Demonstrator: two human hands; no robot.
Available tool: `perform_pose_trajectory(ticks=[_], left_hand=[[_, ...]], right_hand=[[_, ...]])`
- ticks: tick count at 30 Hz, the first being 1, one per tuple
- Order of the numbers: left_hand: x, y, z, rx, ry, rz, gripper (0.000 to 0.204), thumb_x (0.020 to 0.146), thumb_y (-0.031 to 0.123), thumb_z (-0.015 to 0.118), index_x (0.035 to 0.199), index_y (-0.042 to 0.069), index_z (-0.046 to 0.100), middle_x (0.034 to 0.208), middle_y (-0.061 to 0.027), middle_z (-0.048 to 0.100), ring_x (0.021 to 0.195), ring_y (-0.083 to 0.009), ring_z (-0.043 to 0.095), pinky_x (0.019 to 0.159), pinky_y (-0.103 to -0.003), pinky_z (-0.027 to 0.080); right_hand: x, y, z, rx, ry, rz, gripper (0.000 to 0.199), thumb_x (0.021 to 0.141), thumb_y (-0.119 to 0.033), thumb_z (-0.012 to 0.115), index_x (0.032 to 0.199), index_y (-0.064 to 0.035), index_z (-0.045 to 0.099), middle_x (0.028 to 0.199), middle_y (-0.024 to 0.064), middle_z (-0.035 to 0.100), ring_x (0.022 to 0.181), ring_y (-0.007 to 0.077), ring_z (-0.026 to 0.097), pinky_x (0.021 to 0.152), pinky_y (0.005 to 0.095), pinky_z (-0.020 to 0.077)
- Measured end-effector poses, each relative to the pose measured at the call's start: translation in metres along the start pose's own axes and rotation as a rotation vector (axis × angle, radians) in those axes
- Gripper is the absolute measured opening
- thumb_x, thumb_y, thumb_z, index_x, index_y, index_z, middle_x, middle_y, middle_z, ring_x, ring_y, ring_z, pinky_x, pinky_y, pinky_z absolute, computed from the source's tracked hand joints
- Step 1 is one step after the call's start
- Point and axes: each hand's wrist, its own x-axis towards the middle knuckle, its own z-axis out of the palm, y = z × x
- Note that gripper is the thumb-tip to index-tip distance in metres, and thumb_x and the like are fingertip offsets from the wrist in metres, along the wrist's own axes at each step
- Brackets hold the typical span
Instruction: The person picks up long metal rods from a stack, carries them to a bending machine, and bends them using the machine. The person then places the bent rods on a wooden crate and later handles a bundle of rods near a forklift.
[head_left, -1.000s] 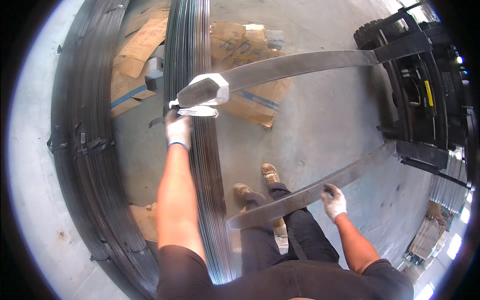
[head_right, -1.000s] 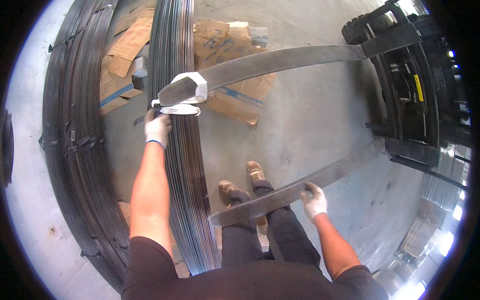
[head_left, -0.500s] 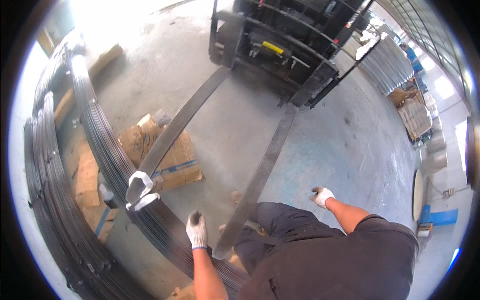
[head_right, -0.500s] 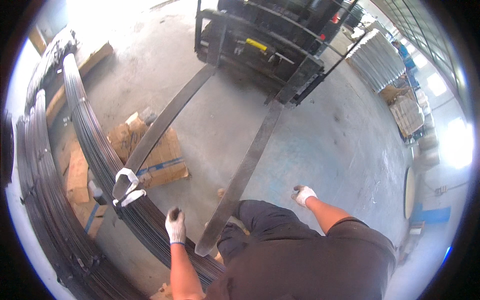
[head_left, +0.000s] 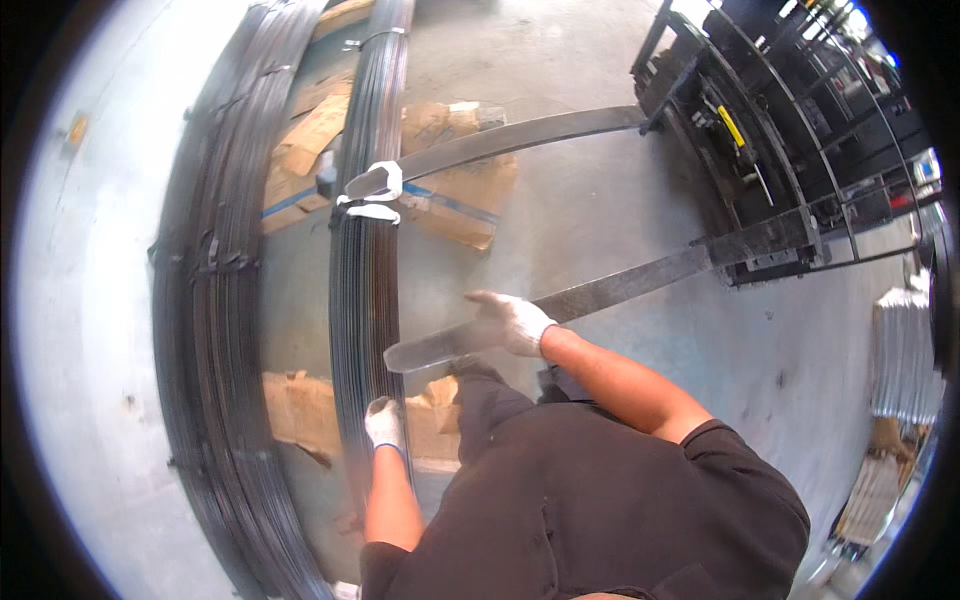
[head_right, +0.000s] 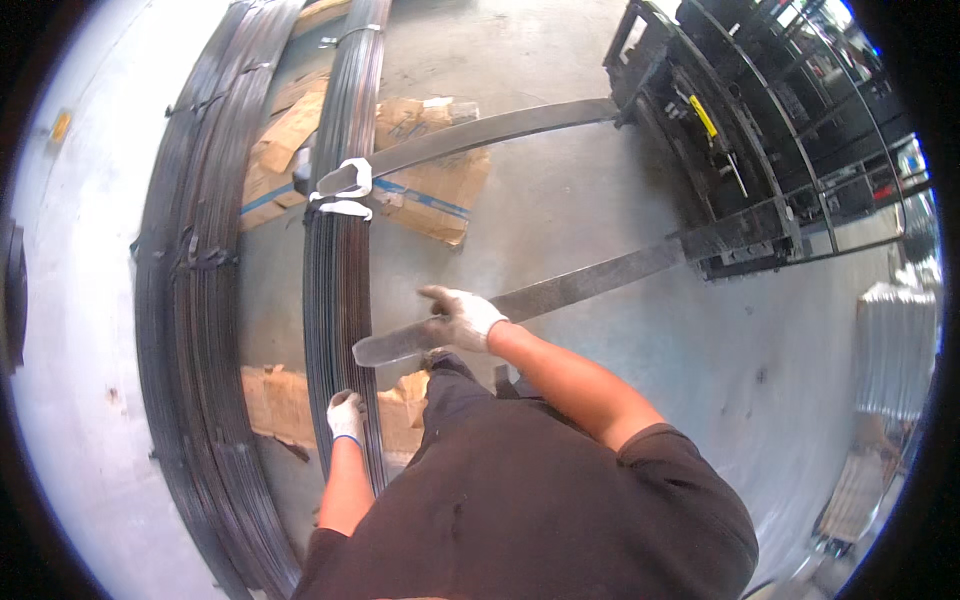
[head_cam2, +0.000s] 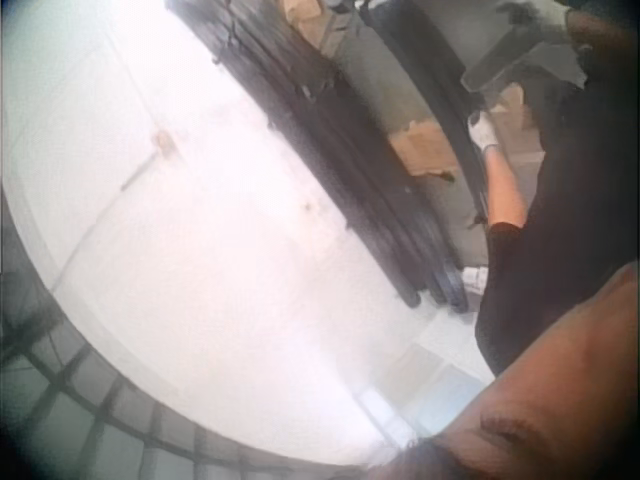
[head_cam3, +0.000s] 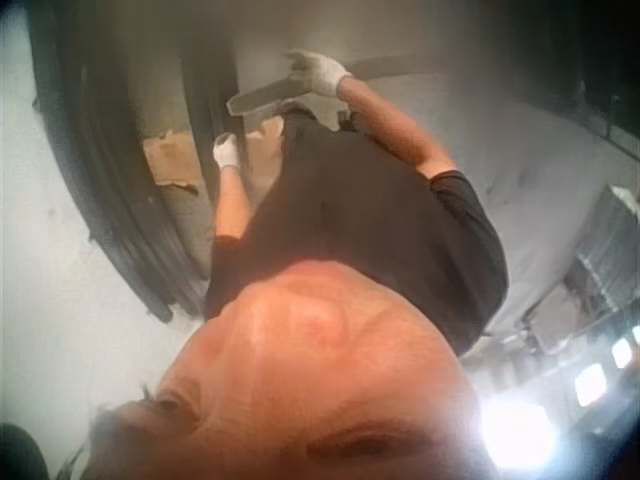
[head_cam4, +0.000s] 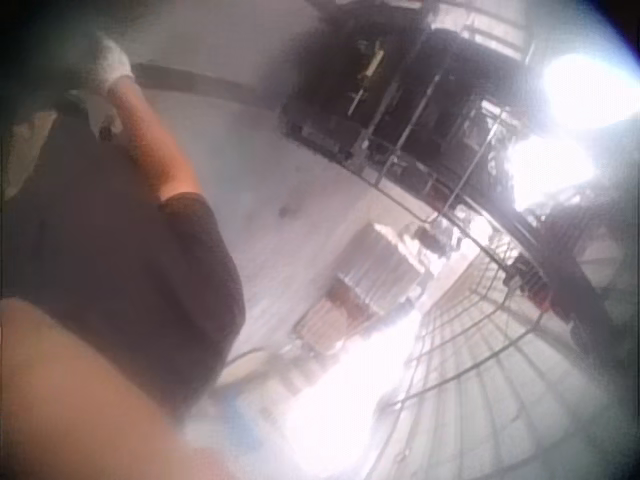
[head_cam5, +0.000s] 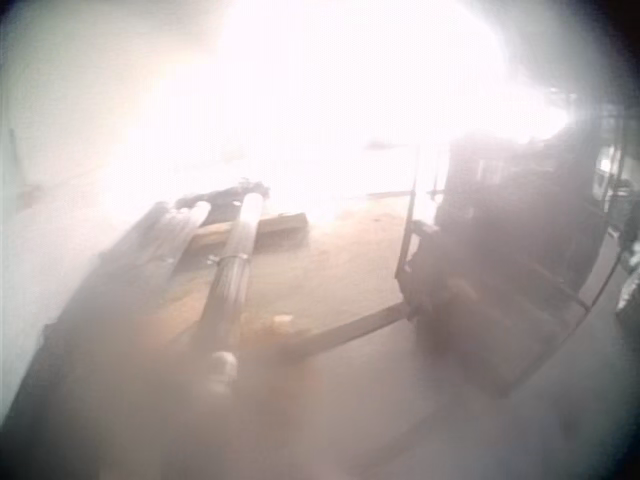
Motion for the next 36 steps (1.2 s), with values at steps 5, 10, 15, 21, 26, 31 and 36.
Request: perform_pose_trajectory(ticks=[5, 10, 15, 21, 26, 31, 36], left_hand=[[-0.151, -0.076, 0.053, -0.121, -0.192, -0.057, 0.021, 0.092, 0.009, 0.071, 0.111, 0.0, 0.069, 0.092, -0.0082, 0.07, 0.076, -0.0186, 0.068, 0.066, -0.033, 0.056], [-0.238, -0.152, 0.075, 0.013, -0.283, -0.122, 0.024, 0.096, 0.011, 0.068, 0.117, -0.002, 0.069, 0.094, -0.0084, 0.071, 0.078, -0.0179, 0.067, 0.07, -0.033, 0.055], [-0.225, -0.304, 0.046, 0.428, -0.283, 0.261, 0.023, 0.091, 0.024, 0.071, 0.099, 0.003, 0.075, 0.082, -0.0061, 0.072, 0.07, -0.0189, 0.065, 0.066, -0.036, 0.052], [-0.277, -0.237, 0.011, 0.101, -0.081, -0.106, 0.026, 0.09, 0.011, 0.069, 0.113, 0.0, 0.07, 0.082, -0.0088, 0.069, 0.066, -0.0176, 0.064, 0.056, -0.033, 0.051], [-0.314, -0.287, 0.029, 0.286, -0.071, 0.015, 0.021, 0.09, 0.021, 0.069, 0.1, 0.003, 0.074, 0.092, -0.0136, 0.075, 0.086, -0.0236, 0.071, 0.077, -0.04, 0.054], [-0.371, -0.342, 0.1, 0.727, -0.307, 0.466, 0.016, 0.088, 0.02, 0.064, 0.09, 0.007, 0.074, 0.096, -0.0125, 0.075, 0.093, -0.0301, 0.07, 0.083, -0.044, 0.056], [-0.461, -0.325, 0.236, 1.615, -0.588, 1.326, 0.013, 0.086, 0.016, 0.065, 0.089, 0.009, 0.075, 0.095, -0.0137, 0.075, 0.093, -0.0322, 0.072, 0.079, -0.044, 0.058]], right_hand=[[-0.072, 0.022, -0.01, -0.063, -0.134, 0.053, 0.064, 0.089, -0.031, 0.074, 0.147, -0.0113, 0.055, 0.129, 0.0195, 0.07, 0.12, 0.0361, 0.067, 0.103, 0.0417, 0.0526], [-0.205, 0.176, -0.043, -0.291, -0.04, 0.56, 0.063, 0.091, -0.031, 0.071, 0.149, -0.0102, 0.056, 0.128, 0.0209, 0.071, 0.121, 0.0334, 0.068, 0.106, 0.0395, 0.0512], [-0.389, 0.357, -0.085, -0.306, 0.315, 0.954, 0.062, 0.086, -0.029, 0.08, 0.14, -0.0034, 0.063, 0.131, 0.0174, 0.071, 0.113, 0.0255, 0.071, 0.097, 0.0367, 0.0559], [-0.523, 0.38, -0.105, -0.241, 0.323, 1.168, 0.058, 0.087, -0.036, 0.076, 0.136, -0.0063, 0.066, 0.135, 0.0177, 0.069, 0.125, 0.0318, 0.066, 0.106, 0.0398, 0.0518], [-0.507, 0.342, -0.133, -0.146, 0.411, 0.858, 0.059, 0.088, -0.031, 0.076, 0.139, -0.0052, 0.063, 0.128, 0.0162, 0.072, 0.115, 0.0286, 0.07, 0.1, 0.0393, 0.0539], [-0.559, 0.253, -0.169, 0.121, 0.42, 0.453, 0.052, 0.093, -0.023, 0.071, 0.14, -0.0042, 0.061, 0.129, 0.0168, 0.072, 0.118, 0.0274, 0.069, 0.1, 0.0365, 0.0538], [-0.732, 0.347, -0.197, 0.134, 0.501, 0.432, 0.052, 0.092, -0.022, 0.073, 0.14, -0.0055, 0.061, 0.119, 0.0156, 0.076, 0.113, 0.0275, 0.072, 0.099, 0.0371, 0.0551]])
